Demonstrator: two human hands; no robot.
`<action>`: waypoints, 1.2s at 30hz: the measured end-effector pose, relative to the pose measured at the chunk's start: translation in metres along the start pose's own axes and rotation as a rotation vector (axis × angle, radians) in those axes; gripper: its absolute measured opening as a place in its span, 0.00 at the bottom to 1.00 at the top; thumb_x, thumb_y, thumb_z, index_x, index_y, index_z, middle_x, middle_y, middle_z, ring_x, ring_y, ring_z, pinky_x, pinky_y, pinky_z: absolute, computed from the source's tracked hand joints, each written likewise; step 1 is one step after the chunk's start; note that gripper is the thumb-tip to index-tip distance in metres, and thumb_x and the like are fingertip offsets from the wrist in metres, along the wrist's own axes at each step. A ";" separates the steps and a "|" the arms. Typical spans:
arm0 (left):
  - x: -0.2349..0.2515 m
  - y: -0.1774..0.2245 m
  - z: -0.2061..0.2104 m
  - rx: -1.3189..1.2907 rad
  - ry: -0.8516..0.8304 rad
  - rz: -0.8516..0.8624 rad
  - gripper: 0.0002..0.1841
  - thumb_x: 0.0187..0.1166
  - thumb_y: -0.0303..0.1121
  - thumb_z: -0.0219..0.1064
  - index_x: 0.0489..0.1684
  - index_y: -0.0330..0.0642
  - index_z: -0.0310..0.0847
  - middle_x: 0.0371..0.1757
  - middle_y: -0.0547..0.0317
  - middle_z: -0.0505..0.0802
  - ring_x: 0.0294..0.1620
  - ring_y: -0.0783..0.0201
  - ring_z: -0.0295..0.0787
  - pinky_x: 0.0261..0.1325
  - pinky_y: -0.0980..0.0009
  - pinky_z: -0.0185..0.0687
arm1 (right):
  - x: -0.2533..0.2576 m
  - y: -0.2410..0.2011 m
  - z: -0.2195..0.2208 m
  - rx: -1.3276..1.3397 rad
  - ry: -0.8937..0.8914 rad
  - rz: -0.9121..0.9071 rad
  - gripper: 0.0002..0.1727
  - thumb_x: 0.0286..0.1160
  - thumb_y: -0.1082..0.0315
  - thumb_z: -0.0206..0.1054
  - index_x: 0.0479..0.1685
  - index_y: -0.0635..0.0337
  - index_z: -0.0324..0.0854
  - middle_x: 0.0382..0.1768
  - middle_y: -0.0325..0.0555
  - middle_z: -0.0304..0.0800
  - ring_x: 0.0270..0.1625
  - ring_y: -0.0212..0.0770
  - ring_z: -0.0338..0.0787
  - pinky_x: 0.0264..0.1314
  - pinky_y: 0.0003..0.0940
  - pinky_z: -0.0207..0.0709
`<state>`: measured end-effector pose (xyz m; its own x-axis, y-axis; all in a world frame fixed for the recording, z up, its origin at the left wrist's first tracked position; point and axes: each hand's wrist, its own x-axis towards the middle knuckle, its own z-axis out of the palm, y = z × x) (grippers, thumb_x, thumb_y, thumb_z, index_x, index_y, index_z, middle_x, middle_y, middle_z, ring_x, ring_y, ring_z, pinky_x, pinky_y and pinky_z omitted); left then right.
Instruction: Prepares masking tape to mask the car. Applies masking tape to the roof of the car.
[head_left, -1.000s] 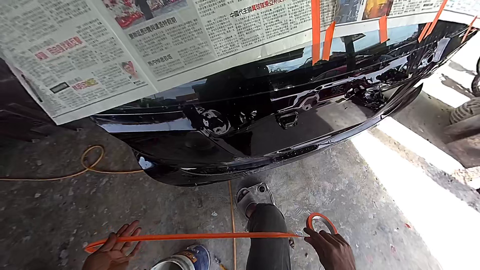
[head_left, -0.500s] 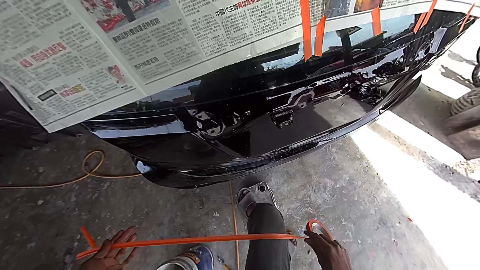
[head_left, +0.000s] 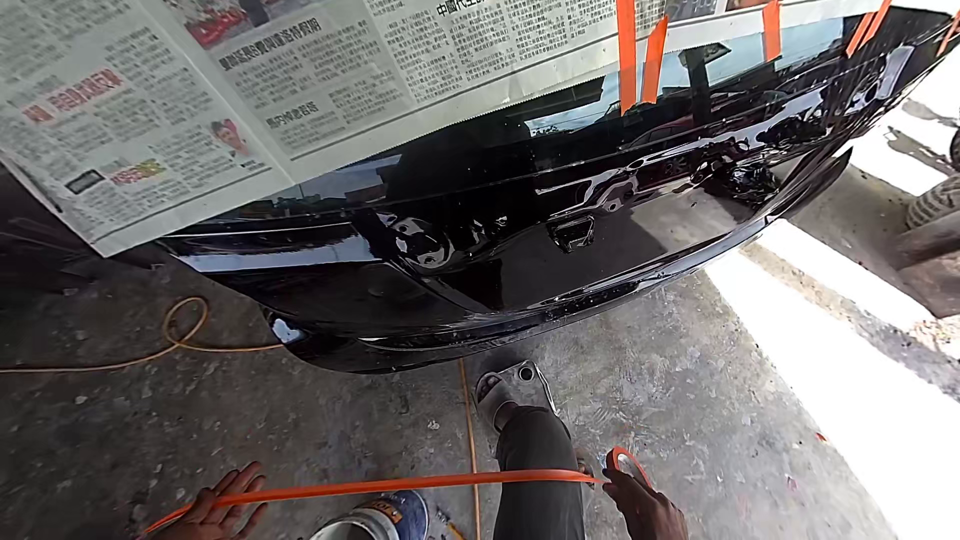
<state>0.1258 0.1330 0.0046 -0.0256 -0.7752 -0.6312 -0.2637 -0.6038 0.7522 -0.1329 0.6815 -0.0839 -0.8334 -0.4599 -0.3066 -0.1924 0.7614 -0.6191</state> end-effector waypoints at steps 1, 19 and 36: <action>0.001 0.000 0.000 -0.012 0.004 0.006 0.23 0.96 0.46 0.36 0.77 0.53 0.71 0.70 0.67 0.89 0.68 0.66 0.87 0.64 0.56 0.81 | 0.001 -0.002 -0.001 -0.013 0.018 -0.003 0.19 0.86 0.45 0.60 0.61 0.37 0.93 0.42 0.41 0.98 0.39 0.48 0.97 0.41 0.59 0.85; 0.023 0.027 -0.025 -0.031 0.028 0.068 0.23 0.96 0.45 0.38 0.81 0.53 0.67 0.74 0.66 0.86 0.71 0.65 0.84 0.66 0.55 0.79 | 0.016 -0.024 -0.011 -0.022 0.049 -0.084 0.18 0.85 0.45 0.61 0.58 0.38 0.94 0.41 0.39 0.99 0.38 0.46 0.97 0.38 0.57 0.85; 0.020 0.050 -0.029 0.013 0.020 0.083 0.22 0.95 0.44 0.42 0.82 0.52 0.67 0.75 0.67 0.85 0.73 0.67 0.83 0.72 0.57 0.76 | 0.022 -0.029 0.000 -0.006 0.056 -0.061 0.20 0.86 0.45 0.60 0.63 0.39 0.92 0.41 0.40 0.98 0.38 0.46 0.96 0.40 0.56 0.85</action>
<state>0.1396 0.0821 0.0354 -0.0283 -0.8261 -0.5628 -0.2744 -0.5350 0.7990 -0.1456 0.6492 -0.0722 -0.8475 -0.4796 -0.2273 -0.2470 0.7354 -0.6310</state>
